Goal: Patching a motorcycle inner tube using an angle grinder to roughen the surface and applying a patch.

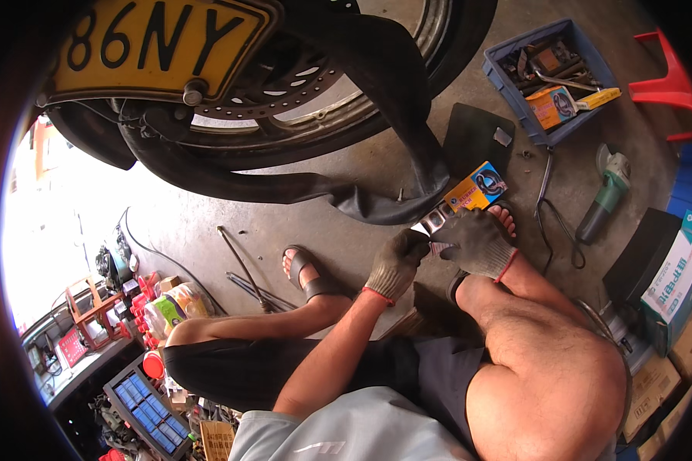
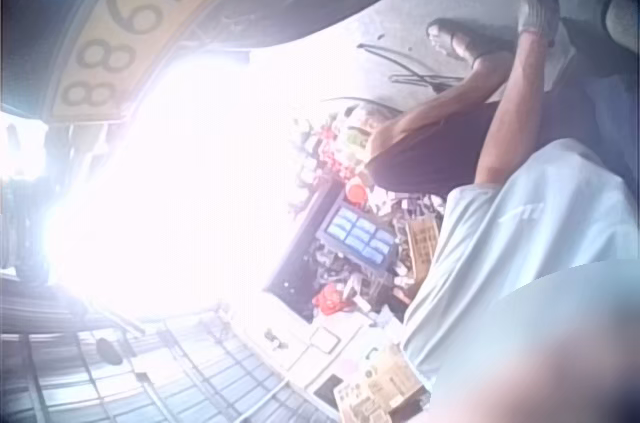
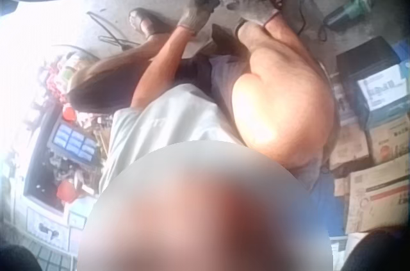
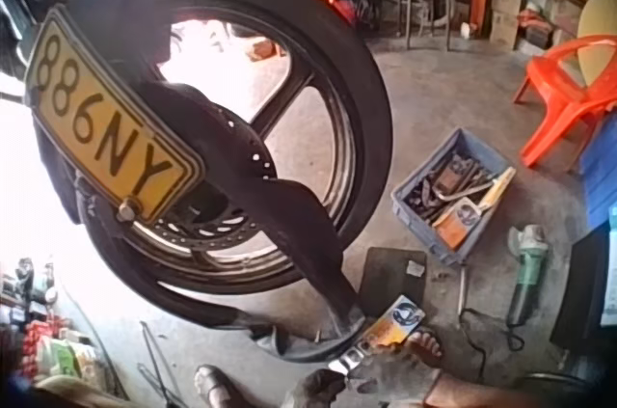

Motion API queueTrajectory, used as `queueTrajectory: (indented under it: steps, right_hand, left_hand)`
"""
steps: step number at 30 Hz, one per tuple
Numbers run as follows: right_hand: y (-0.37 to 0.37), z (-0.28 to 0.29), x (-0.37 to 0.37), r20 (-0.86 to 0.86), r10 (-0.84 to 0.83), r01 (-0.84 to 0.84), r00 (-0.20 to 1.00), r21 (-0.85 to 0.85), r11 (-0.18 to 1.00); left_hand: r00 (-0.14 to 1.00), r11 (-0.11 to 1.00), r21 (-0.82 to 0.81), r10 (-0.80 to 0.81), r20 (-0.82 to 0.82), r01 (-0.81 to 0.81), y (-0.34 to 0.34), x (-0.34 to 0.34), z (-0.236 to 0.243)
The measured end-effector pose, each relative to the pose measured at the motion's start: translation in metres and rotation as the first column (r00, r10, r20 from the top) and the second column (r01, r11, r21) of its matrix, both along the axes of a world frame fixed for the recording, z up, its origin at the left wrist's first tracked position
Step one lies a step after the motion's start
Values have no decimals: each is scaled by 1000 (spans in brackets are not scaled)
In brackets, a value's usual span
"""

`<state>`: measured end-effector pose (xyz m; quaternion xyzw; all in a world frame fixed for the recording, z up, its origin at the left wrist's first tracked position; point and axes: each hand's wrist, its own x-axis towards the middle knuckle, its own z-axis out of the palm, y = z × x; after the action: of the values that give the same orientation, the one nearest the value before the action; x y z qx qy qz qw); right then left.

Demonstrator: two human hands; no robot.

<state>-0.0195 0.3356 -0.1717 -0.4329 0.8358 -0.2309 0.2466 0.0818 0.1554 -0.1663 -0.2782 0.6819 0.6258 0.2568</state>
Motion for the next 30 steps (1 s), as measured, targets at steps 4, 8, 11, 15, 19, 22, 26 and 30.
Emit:
queueTrajectory:
  steps: [4,8,11,15,19,22,26,30]
  right_hand:
    - [-1,2,2,312,-46,69,949,-64,996]
    - [-13,25,-9,744,-401,433,534,166,886]
    - [-9,-11,0,902,-371,671,220,136,729]
    - [1,-50,15,852,-453,762,263,104,639]
    - [0,-47,16,890,-452,836,57,205,510]
    - [0,-39,17,853,-506,839,127,180,514]
    - [0,-48,19,864,-486,827,131,175,534]
    - [-1,-41,17,780,-565,781,269,167,602]
  left_hand:
    - [992,991,48,127,2,-127,3,0,1]
    - [942,932,158,334,-24,-327,1,8,-7]
    - [972,933,278,203,115,-228,1,6,-2]
    - [991,981,140,136,9,-136,9,10,0]
    - [990,989,-50,139,-2,-139,14,6,-1]
    - [995,988,-131,86,55,-78,14,5,3]
    - [993,992,-54,113,39,-110,14,11,-5]
    - [937,941,145,270,223,-305,8,16,-16]
